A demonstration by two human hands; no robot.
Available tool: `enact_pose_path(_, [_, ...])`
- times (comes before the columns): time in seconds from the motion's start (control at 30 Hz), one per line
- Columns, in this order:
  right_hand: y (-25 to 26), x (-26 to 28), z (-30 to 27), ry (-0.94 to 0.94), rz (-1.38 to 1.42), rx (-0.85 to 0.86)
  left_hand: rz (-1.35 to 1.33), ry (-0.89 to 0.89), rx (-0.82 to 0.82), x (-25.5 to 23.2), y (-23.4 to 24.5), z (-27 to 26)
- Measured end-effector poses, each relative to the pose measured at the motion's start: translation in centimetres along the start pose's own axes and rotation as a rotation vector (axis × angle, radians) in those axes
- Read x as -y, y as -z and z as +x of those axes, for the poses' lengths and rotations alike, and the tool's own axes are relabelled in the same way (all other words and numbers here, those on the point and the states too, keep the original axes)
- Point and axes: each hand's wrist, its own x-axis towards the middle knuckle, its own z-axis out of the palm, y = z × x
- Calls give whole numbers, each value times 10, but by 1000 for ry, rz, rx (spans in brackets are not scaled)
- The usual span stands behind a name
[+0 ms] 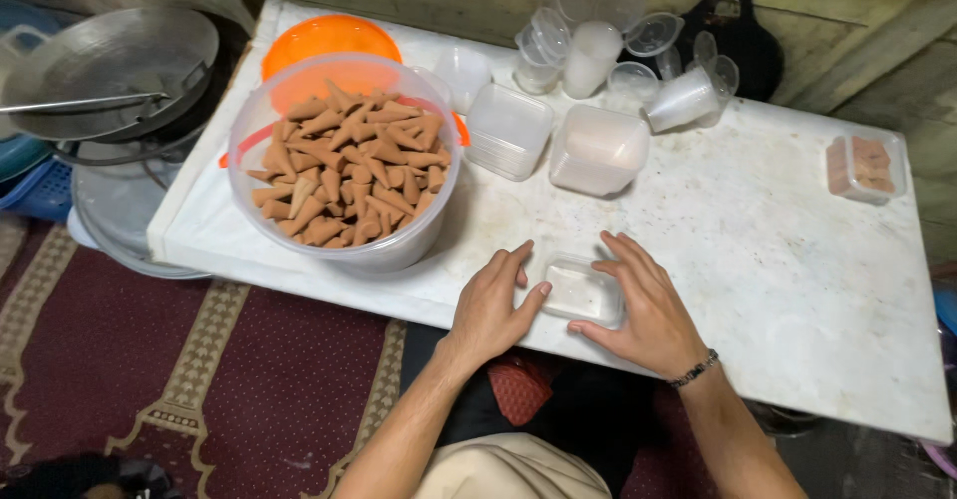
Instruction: The person sorts incense cones from a large tub and places them into small plastic containers by hand.
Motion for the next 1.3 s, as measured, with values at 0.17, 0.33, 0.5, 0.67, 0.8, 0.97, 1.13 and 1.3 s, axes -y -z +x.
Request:
enact_pose_path(0.17, [24,43,28,133,11,-178,-52,-212,-30,-32,61,-23])
enact_pose_path(0.33, [39,91,87,385,124,-287,-13,-477,-215,-50,138,-14])
enact_pose_path(0.5, [39,115,152,497,103,-258,298,-445,-316,-25,206,23])
enact_pose_path(0.67, [30,132,199,550,40,-173,533,-264,-271,0,249,40])
enact_pose_path(0.8, [22,139,221,554,-13,-107,521,-180,-204,-5,261,41])
enact_pose_path(0.97, [14,146,229,564,-57,-61,523,-145,-85,-5,261,44])
enact_pose_path(1.13, [8,143,227,556,-59,-11,620,-95,63,0,256,52])
enact_pose_path(1.3, [9,144,223,557,-41,-11,754,-107,186,-2,240,57])
